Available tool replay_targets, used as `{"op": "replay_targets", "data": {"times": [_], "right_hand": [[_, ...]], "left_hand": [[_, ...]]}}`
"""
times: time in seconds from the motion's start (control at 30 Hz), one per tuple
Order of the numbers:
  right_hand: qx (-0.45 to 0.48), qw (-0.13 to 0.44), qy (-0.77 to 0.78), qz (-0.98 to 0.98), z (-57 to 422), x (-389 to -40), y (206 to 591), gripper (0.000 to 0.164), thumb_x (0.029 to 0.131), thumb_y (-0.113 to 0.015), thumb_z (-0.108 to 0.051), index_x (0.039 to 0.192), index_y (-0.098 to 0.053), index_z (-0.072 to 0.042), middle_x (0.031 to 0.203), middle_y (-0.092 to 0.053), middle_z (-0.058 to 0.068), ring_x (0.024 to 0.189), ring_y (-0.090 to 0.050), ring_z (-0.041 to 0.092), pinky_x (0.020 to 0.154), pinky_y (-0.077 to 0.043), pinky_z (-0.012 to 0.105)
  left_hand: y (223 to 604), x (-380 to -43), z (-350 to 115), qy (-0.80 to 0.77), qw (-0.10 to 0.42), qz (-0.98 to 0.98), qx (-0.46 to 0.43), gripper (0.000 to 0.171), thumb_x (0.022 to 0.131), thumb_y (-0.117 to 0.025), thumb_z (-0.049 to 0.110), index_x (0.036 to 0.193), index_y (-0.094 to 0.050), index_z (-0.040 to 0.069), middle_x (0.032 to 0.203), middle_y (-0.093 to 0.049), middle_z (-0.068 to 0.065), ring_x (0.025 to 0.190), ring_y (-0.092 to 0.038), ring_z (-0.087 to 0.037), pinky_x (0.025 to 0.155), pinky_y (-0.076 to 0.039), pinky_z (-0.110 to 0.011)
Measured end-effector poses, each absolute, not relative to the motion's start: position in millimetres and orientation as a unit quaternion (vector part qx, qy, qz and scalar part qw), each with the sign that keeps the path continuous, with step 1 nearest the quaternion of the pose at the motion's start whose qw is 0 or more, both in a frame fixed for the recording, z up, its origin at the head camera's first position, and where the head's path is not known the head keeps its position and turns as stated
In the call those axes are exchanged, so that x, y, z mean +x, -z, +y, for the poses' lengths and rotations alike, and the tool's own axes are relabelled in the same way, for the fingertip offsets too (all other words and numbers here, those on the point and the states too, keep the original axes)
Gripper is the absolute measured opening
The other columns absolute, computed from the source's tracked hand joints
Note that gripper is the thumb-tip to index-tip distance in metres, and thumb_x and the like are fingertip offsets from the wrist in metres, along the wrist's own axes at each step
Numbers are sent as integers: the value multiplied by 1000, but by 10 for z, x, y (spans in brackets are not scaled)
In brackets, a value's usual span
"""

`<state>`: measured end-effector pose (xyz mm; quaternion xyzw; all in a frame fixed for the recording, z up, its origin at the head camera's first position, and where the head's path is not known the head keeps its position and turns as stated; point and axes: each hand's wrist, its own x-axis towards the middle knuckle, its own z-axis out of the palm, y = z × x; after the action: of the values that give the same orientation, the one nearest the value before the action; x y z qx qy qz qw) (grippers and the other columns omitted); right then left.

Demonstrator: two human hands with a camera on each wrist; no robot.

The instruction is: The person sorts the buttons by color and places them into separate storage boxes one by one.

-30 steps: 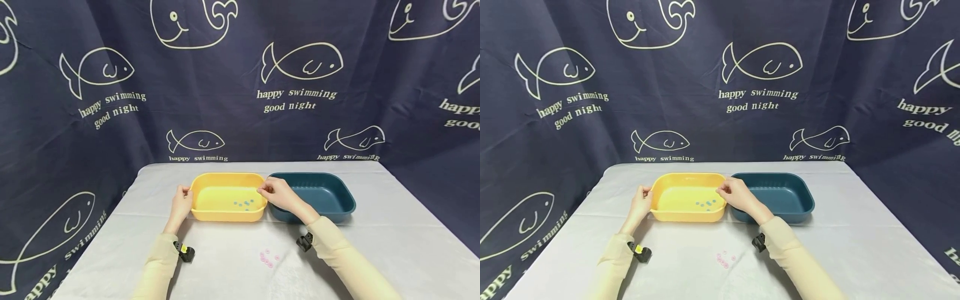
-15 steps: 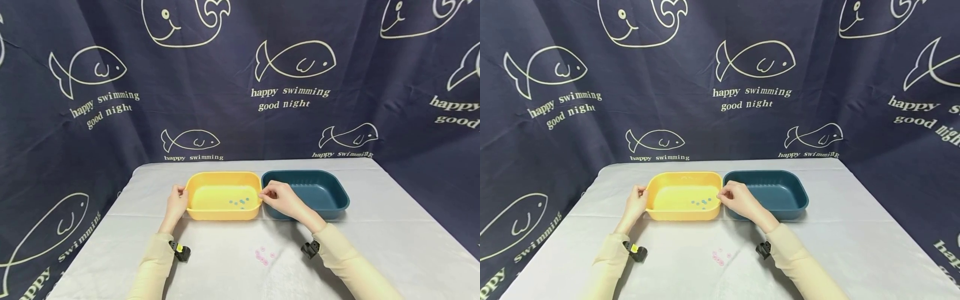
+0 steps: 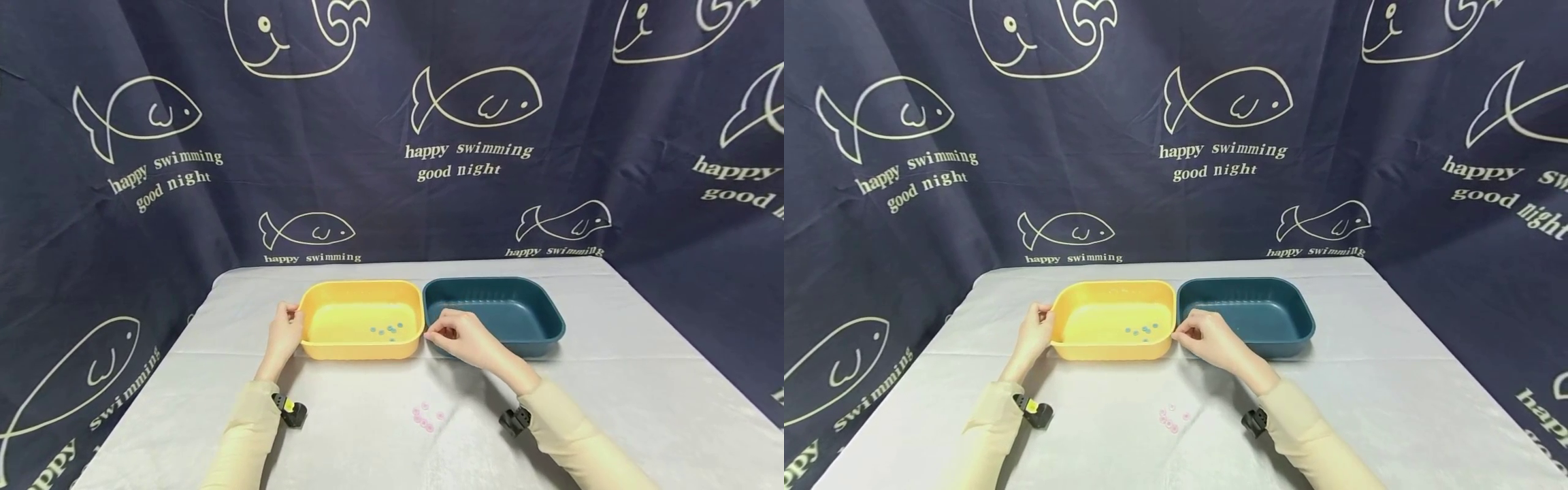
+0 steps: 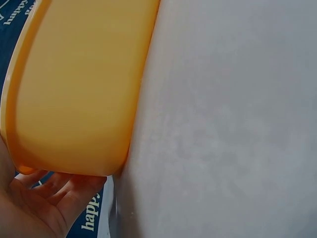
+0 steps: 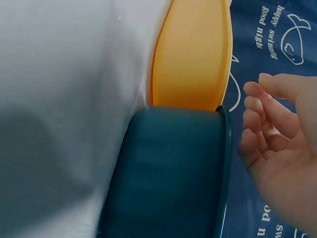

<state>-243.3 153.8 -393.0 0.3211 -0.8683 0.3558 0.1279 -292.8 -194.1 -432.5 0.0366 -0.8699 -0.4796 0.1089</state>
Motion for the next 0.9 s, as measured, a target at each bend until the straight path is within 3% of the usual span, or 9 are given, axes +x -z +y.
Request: {"op": "replay_targets", "data": {"times": [0.3,0.9], "right_hand": [[333,103,-347,-870,1521,-2326,3952,7,85,-68,-12,85,-73,-6,68,-50,-8,59,-41,-1,52,-38,16],[347,55,-338,-873,1533,-2171,4028,4,85,-69,-15,84,-72,-13,69,-49,-9,59,-41,-2,52,-38,14]], "left_hand": [[4319,-2935,-1934,487,102,-866,47,29,95,-36,13,119,-42,-3,125,-50,-32,117,-50,-44,97,-42,-53],[4316,-2925,-1939,482,91,-870,47,31,97,-34,14,122,-39,-3,130,-45,-33,120,-47,-45,97,-42,-54]]}}
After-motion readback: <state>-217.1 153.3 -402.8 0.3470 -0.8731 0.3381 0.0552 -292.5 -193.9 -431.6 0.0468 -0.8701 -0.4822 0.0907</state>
